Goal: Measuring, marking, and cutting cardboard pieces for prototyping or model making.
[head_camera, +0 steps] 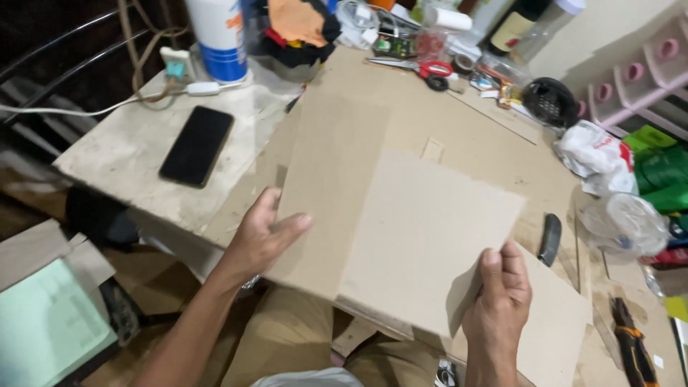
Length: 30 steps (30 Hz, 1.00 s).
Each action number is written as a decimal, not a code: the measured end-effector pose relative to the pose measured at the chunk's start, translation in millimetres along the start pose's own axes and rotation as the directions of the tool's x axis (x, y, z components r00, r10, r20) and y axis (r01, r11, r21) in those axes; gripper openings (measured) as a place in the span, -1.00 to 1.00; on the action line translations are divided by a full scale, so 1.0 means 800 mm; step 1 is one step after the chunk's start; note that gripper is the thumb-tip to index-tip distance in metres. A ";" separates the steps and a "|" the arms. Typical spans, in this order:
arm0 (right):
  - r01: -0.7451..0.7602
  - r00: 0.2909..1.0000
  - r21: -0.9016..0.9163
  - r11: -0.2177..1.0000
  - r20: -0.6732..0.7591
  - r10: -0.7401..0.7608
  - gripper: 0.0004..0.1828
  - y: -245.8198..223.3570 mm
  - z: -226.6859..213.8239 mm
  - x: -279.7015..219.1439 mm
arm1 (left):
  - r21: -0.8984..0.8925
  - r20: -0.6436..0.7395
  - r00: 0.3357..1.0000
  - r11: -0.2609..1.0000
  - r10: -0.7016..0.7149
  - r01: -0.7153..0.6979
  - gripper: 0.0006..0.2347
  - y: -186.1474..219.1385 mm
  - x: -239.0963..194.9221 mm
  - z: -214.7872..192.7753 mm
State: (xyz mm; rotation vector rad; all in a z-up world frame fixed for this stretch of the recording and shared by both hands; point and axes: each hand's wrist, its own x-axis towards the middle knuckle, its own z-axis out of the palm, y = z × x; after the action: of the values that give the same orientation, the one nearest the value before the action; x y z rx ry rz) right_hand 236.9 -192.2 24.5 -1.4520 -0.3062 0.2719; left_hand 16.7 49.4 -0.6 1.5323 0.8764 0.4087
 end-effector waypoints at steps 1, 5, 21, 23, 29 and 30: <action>0.120 0.992 0.005 0.993 -0.029 -0.120 -0.55 0.019 -0.009 0.011 | -0.112 0.019 0.996 0.990 0.091 -0.089 -0.28 0.007 0.002 -0.001; 0.248 0.949 0.280 0.927 0.122 -0.291 -0.61 0.001 0.007 0.010 | -0.359 -0.051 0.930 0.862 0.364 -0.357 -0.59 0.008 0.021 -0.011; 0.269 0.927 0.169 0.948 0.221 -0.302 -0.49 0.060 -0.033 -0.013 | -0.370 0.080 0.957 0.900 0.277 -0.230 -0.37 -0.001 0.002 -0.010; 0.259 0.939 0.139 0.956 0.196 -0.283 -0.77 0.086 -0.040 -0.009 | -0.278 0.082 0.990 0.956 0.117 -0.090 -0.27 0.003 0.003 -0.006; -0.020 0.999 0.210 0.978 0.033 0.013 -0.40 0.042 0.024 -0.083 | -0.301 -0.103 0.994 0.951 0.047 -0.077 -0.67 -0.032 -0.014 -0.028; -0.017 0.999 0.213 0.977 0.034 0.010 -0.40 0.053 0.024 -0.083 | -0.299 -0.106 0.993 0.951 0.051 -0.081 -0.67 -0.038 -0.014 -0.033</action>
State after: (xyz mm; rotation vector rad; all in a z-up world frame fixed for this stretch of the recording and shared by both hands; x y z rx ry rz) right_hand 168.7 -194.5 -18.4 -1.2395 -0.2850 0.3302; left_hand -17.7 57.6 -22.2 1.2675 0.7970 0.6412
